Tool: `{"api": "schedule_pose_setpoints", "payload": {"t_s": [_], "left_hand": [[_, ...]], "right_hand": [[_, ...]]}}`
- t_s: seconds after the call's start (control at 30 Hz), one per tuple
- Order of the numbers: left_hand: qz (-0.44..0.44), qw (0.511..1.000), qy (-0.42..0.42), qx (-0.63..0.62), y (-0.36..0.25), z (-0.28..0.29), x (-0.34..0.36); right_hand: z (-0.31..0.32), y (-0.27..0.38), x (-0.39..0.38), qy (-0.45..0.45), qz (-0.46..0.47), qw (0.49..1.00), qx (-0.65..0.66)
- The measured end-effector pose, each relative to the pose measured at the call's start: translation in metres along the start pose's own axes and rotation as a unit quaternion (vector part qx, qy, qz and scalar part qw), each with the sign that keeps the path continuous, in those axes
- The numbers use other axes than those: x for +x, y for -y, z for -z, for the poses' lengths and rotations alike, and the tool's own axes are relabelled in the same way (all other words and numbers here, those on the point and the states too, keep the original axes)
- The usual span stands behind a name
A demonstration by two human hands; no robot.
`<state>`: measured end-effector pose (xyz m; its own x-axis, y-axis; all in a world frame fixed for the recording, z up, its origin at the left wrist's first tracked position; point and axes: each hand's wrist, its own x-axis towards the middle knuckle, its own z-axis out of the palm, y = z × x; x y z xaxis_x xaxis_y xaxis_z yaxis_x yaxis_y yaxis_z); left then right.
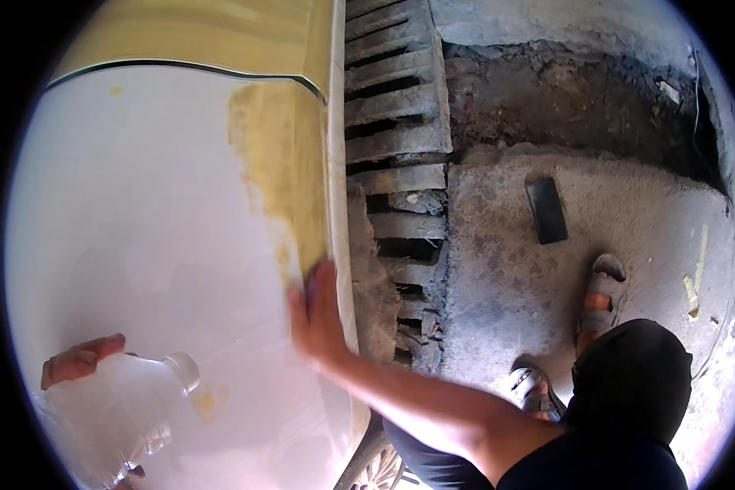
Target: The person sands the exterior surface of a white car door using a purple sanding block. They repeatedly pour water from a plastic bottle onto the door to keep the surface wet and continue sanding in a circular motion.
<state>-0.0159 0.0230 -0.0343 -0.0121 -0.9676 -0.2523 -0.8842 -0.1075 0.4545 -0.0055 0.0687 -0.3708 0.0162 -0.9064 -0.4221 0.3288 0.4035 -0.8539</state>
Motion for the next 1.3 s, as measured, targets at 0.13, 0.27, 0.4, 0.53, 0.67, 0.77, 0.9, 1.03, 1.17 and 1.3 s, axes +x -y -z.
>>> {"api": "schedule_pose_setpoints", "payload": {"t_s": [0.13,0.27,0.4,0.53,0.67,0.77,0.9,1.03,1.17,1.3], "left_hand": [[-0.013,1.0,0.017,-0.013,0.002,0.0,0.0],[-0.012,0.999,0.03,-0.009,-0.003,0.002,0.0],[0.01,1.0,-0.004,0.013,-0.001,0.003,-0.005],[0.075,0.996,-0.038,0.009,0.003,0.009,-0.004],[0.049,0.994,0.08,-0.056,0.005,0.035,-0.001],[-0.081,0.988,0.113,0.066,0.001,0.014,0.004],[-0.029,0.997,0.063,0.02,-0.002,0.003,0.004],[0.015,0.999,0.036,-0.002,-0.011,-0.003,0.005],[0.039,0.999,0.022,-0.019,-0.015,-0.002,0.006],[0.057,0.997,0.012,-0.051,-0.014,-0.008,0.004]], "right_hand": [[0.02,0.015,0.067,-0.021,0.005,0.993,0.112],[0.004,-0.025,-0.058,0.014,0.109,0.994,0.003],[0.004,0.001,0.024,-0.01,0.002,0.999,0.048],[0.02,0.0,0.069,-0.007,0.052,0.987,0.15],[0.007,-0.043,-0.043,0.047,0.096,0.993,0.058],[0.006,-0.019,0.004,0.041,0.034,0.997,0.05],[0.031,0.022,0.095,0.018,-0.005,0.991,0.13],[0.002,-0.043,-0.025,0.019,0.105,0.989,0.101],[0.013,-0.03,-0.042,0.051,0.118,0.992,-0.007],[0.028,0.035,0.061,-0.006,0.095,0.995,0.009]]}}
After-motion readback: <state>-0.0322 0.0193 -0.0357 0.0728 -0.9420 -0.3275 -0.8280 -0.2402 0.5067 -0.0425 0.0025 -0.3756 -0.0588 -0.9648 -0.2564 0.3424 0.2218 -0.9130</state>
